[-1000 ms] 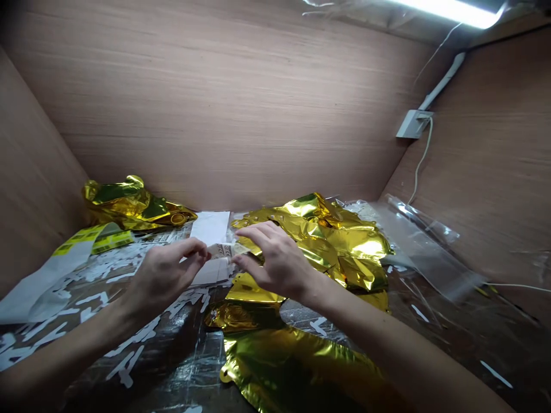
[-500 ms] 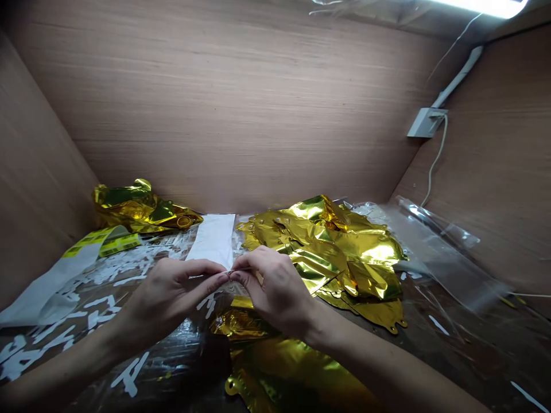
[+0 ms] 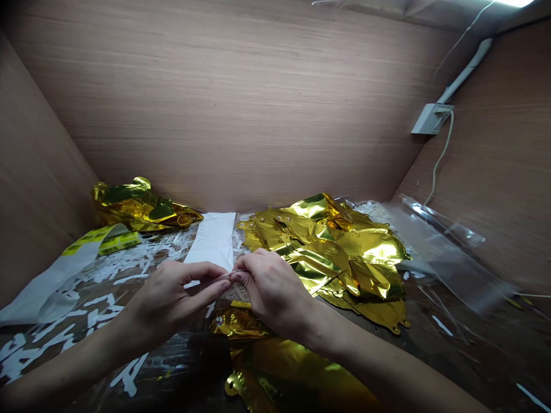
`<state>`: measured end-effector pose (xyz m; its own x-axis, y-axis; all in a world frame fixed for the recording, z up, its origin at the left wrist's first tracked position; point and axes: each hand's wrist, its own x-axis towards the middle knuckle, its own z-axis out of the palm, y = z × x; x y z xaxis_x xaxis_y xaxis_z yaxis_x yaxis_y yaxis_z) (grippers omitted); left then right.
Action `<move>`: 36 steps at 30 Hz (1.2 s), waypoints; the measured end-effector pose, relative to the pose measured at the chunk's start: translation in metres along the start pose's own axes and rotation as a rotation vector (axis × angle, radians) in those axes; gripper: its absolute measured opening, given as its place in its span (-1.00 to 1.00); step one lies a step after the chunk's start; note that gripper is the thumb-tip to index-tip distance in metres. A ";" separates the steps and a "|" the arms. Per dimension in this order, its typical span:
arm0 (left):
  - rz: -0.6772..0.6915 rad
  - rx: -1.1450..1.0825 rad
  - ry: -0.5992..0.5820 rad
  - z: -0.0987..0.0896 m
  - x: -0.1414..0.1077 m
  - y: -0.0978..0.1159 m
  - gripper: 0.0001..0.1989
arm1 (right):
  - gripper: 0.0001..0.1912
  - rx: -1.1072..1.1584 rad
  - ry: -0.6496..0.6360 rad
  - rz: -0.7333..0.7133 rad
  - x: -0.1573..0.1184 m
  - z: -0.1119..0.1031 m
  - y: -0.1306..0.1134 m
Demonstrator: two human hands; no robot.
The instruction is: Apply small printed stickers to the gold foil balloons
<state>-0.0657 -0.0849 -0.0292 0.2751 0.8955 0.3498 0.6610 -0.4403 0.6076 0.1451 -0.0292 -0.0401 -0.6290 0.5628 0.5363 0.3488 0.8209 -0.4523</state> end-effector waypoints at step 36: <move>-0.177 0.322 0.540 -0.030 0.026 -0.041 -0.68 | -0.87 0.237 -0.585 0.379 -0.009 0.018 0.014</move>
<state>-0.1070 -0.0457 -0.0240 -0.1910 0.7576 0.6242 0.8633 -0.1730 0.4742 0.1428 -0.0243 -0.0642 -0.7861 0.6051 -0.1258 0.4983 0.5001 -0.7083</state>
